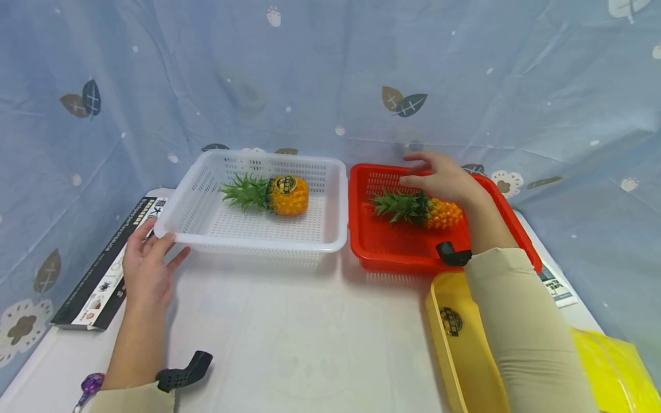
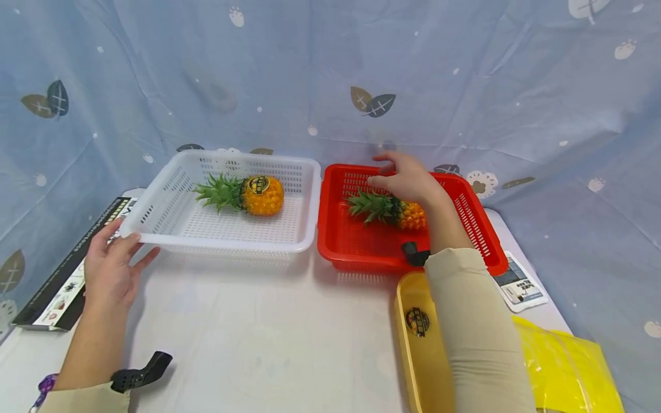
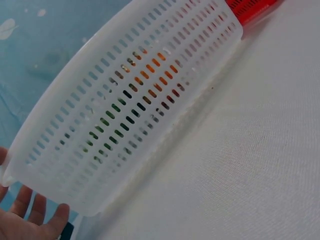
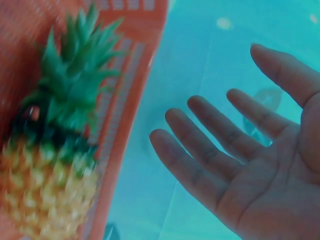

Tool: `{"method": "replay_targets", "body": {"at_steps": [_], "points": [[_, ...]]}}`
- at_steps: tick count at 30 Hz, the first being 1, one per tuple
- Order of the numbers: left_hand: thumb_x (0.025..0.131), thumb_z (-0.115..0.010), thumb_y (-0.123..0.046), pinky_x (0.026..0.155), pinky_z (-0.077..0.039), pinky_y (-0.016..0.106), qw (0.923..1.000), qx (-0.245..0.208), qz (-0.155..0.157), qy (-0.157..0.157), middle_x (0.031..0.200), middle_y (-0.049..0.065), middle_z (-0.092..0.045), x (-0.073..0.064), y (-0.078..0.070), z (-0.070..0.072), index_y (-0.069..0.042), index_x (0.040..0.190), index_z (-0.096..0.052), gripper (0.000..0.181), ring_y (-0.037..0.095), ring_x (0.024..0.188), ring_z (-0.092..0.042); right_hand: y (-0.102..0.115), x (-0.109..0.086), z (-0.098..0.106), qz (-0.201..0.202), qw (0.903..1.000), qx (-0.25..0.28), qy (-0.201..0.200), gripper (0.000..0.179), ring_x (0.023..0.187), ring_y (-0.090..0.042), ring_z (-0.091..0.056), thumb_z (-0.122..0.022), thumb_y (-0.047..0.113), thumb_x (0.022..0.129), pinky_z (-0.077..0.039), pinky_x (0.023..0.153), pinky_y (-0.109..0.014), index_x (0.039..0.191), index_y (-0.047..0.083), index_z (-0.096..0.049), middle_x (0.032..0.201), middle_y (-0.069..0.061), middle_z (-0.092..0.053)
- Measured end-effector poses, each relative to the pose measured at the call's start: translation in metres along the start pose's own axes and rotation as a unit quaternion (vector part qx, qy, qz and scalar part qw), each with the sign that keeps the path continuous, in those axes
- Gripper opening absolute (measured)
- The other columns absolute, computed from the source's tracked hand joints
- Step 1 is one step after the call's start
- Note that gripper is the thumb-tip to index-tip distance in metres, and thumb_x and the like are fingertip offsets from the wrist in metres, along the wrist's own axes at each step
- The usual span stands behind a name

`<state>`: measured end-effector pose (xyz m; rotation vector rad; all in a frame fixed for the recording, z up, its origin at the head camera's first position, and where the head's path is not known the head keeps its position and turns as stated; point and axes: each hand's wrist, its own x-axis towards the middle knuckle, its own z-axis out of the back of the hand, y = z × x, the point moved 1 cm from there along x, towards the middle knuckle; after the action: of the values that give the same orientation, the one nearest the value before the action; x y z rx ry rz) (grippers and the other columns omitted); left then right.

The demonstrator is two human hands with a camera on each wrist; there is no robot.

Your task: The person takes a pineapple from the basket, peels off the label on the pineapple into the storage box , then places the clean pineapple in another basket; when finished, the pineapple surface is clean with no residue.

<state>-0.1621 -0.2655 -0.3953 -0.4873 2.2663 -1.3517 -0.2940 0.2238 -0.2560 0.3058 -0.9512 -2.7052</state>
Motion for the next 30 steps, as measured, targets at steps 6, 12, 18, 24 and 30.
{"method": "replay_targets", "body": {"at_steps": [6,12,18,24,30], "points": [[0.099,-0.068,-0.007,0.072,-0.064,0.026,1.0000,-0.001,-0.001,0.002,0.139,-0.004,-0.056,0.000,0.000,0.000,-0.027,0.151,-0.047,0.060,0.017,0.126,-0.057,0.021,0.005,-0.015,0.017,0.9996,-0.003,-0.022,0.059,0.134,-0.036,-0.055,-0.066,0.031,0.100,-0.050,0.106,-0.054,0.154,0.018,-0.047,0.145,-0.018,-0.059],[0.099,-0.068,-0.007,0.071,-0.064,0.026,1.0000,-0.001,0.001,0.001,0.139,-0.004,-0.056,0.001,0.001,0.001,-0.027,0.151,-0.048,0.060,0.018,0.128,-0.056,0.037,0.013,-0.028,0.031,0.9991,0.014,-0.027,0.056,0.131,-0.033,-0.056,-0.066,0.032,0.099,-0.051,0.105,-0.052,0.151,0.020,-0.051,0.142,-0.015,-0.062],[0.099,-0.068,-0.007,0.073,-0.064,0.026,1.0000,0.001,-0.001,0.003,0.138,-0.004,-0.056,0.000,0.001,0.000,-0.026,0.152,-0.047,0.060,0.017,0.127,-0.056,0.049,0.022,-0.039,0.035,0.9988,0.031,-0.017,0.055,0.129,-0.031,-0.058,-0.066,0.031,0.099,-0.053,0.104,-0.050,0.150,0.019,-0.052,0.143,-0.013,-0.061],[0.100,-0.068,-0.009,0.073,-0.063,0.025,1.0000,0.009,-0.002,0.002,0.140,-0.004,-0.055,-0.001,0.000,-0.001,-0.027,0.152,-0.047,0.060,0.017,0.127,-0.055,0.064,0.030,-0.044,0.017,0.9986,0.049,-0.006,0.055,0.127,-0.026,-0.057,-0.066,0.038,0.098,-0.053,0.105,-0.049,0.150,0.027,-0.052,0.143,-0.007,-0.061],[0.100,-0.068,-0.009,0.073,-0.063,0.025,0.9999,0.014,-0.001,-0.002,0.145,-0.003,-0.053,0.001,0.000,0.000,-0.028,0.152,-0.046,0.060,0.018,0.131,-0.053,0.082,0.041,-0.053,0.029,0.9958,0.084,0.022,0.052,0.123,-0.026,-0.062,-0.067,0.038,0.098,-0.054,0.105,-0.046,0.147,0.028,-0.055,0.143,-0.003,-0.061]]}}
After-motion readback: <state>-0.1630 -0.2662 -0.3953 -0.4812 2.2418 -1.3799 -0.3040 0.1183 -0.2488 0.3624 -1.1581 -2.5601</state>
